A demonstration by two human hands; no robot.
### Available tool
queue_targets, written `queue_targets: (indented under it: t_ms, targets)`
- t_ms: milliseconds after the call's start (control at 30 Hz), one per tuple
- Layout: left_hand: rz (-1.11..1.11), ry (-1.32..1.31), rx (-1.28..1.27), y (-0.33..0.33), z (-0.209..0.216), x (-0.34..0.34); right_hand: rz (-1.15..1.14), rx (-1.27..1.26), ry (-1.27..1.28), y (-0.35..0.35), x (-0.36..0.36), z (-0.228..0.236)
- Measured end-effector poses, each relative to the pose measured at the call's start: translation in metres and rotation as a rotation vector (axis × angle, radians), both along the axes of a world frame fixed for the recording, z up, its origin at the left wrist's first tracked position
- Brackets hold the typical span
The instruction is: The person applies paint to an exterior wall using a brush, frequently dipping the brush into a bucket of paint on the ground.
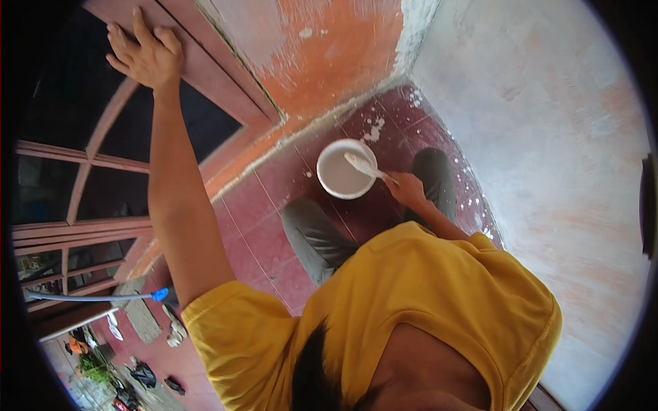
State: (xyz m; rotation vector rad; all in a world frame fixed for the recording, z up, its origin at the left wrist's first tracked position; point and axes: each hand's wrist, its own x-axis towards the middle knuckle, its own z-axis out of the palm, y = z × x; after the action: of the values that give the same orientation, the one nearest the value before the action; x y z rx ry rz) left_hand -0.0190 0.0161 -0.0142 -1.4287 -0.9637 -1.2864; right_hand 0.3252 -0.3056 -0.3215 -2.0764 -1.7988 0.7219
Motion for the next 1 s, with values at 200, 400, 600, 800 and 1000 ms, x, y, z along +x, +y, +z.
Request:
queue_targets:
  t_ms: [200, 400, 600, 800, 1000]
  targets:
    - [-0.094, 0.011, 0.076, 0.004, -0.002, 0.003, -0.039, -0.018, 0.039, 0.0, 0.005, 0.001]
    - [0.086, 0.009, -0.099, -0.016, -0.005, 0.002, -0.025, -0.064, 0.026, 0.005, 0.005, -0.005]
    - [0.101, 0.03, -0.056, -0.015, -0.004, 0.001, 0.037, -0.017, 0.014, 0.011, 0.003, 0.0]
    - [0.086, 0.006, -0.054, -0.019, -0.001, 0.01, 0.075, 0.044, -0.02, -0.001, 0.01, -0.006]
    - [0.104, 0.021, -0.051, -0.019, -0.001, 0.002, 0.185, 0.234, 0.05, 0.0, -0.001, 0.011]
